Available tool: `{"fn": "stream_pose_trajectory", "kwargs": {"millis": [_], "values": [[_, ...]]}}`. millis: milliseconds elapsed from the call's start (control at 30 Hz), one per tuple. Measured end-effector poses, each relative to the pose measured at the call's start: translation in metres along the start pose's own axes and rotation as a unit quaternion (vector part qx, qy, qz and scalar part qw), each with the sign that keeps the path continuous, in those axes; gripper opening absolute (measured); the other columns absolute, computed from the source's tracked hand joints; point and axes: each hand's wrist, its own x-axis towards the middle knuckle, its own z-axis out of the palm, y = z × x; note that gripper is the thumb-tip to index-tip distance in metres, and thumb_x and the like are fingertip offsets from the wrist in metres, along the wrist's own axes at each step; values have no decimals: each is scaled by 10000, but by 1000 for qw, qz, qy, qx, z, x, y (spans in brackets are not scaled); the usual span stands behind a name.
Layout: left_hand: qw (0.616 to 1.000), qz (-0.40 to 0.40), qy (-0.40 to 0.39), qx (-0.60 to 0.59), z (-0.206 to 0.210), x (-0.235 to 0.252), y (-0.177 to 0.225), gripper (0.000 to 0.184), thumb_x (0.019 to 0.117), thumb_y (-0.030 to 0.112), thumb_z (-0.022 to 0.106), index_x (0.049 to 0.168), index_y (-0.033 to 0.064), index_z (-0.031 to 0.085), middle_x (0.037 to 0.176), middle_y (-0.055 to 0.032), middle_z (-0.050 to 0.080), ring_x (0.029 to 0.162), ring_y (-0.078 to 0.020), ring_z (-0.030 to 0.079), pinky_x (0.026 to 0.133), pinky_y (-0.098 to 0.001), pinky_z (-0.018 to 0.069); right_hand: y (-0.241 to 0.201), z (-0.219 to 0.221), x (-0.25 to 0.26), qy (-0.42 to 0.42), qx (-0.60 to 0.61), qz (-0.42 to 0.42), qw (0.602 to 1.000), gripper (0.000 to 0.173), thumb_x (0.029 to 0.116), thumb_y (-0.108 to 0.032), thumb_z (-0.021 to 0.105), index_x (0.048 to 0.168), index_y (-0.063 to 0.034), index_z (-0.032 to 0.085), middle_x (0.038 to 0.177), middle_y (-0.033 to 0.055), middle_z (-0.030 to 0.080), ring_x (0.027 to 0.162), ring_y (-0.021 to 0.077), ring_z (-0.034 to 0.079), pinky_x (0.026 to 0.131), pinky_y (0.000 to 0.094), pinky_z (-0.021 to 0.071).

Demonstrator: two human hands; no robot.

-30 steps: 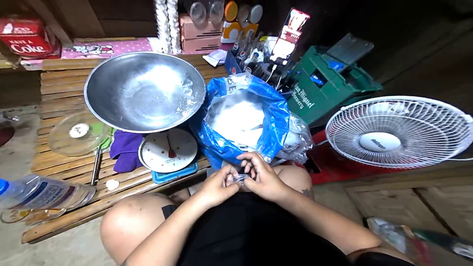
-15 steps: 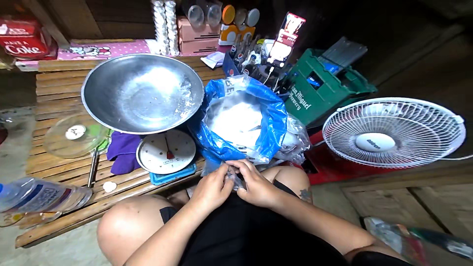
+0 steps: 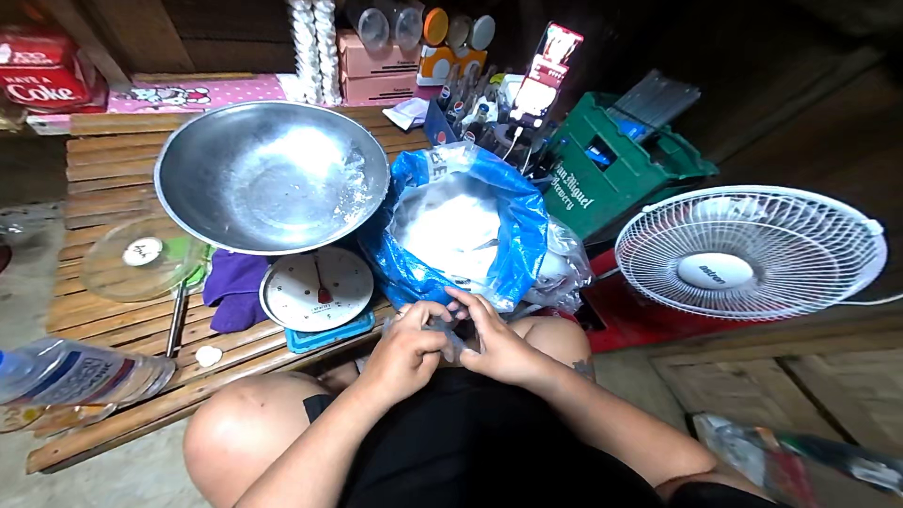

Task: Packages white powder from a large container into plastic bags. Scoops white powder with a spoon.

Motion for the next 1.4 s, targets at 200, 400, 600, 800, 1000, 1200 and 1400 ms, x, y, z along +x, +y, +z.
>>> {"fn": "stream_pose_trajectory", "kwargs": {"millis": [200, 400, 600, 800, 1000, 1200, 1400], "values": [[988, 26, 1, 151, 2, -2, 11, 277, 945, 126, 574, 967, 267, 813, 1283, -5, 698, 1165, -248, 637, 959, -497, 500, 0, -7, 0, 5, 1, 11, 1000, 903, 781, -118, 743, 1588, -128, 337, 1348, 112, 563, 1210, 213, 545, 1028, 361, 475], [964, 71, 0, 256, 6, -2, 24, 250, 988, 106, 566, 1099, 193, 772, 1305, -10, 694, 1058, -239, 678, 865, -413, 543, -2, -12, 0, 6, -10, 13, 1000, 890, 773, -101, 722, 1583, -150, 355, 1348, 96, 563, 1231, 213, 536, 1050, 380, 465], [965, 50, -16, 258, 9, 3, 36, 287, 940, 56, 584, 1151, 130, 764, 1204, -24, 728, 1053, -237, 691, 894, -405, 558, 0, -11, -3, 32, -61, -42, 997, 874, 778, -167, 728, 1573, -125, 369, 1388, 136, 559, 1263, 271, 541, 1067, 444, 464], [964, 28, -26, 264, 12, 8, 43, 273, 939, 71, 578, 1116, 147, 772, 1185, -12, 732, 1055, -222, 688, 895, -404, 555, 8, -10, -10, 41, -38, -34, 998, 856, 779, -136, 712, 1567, -95, 379, 1403, 142, 553, 1274, 258, 538, 1081, 419, 460], [961, 58, -81, 259, 13, 14, 52, 191, 964, 93, 614, 952, 170, 789, 1168, -12, 730, 1018, -236, 677, 847, -419, 551, 19, -18, -17, 38, -9, -33, 999, 912, 740, -139, 758, 1568, -101, 378, 1411, 139, 539, 1291, 281, 517, 1089, 450, 448], [956, 44, -67, 283, 17, 9, 52, 235, 989, 104, 584, 1065, 185, 791, 1138, 16, 743, 1030, -199, 683, 895, -382, 554, 21, -18, -24, 24, 31, -61, 997, 873, 782, -150, 778, 1564, -112, 392, 1422, 165, 526, 1316, 281, 509, 1105, 424, 450], [975, -14, -51, 217, -27, 9, 60, 272, 894, 32, 618, 1077, 126, 797, 1157, -22, 749, 1080, -171, 694, 969, -371, 547, 55, -26, -32, 145, 87, -252, 953, 639, 882, -247, 746, 1440, -41, 514, 1346, 200, 583, 1161, 187, 598, 889, 282, 536]]}}
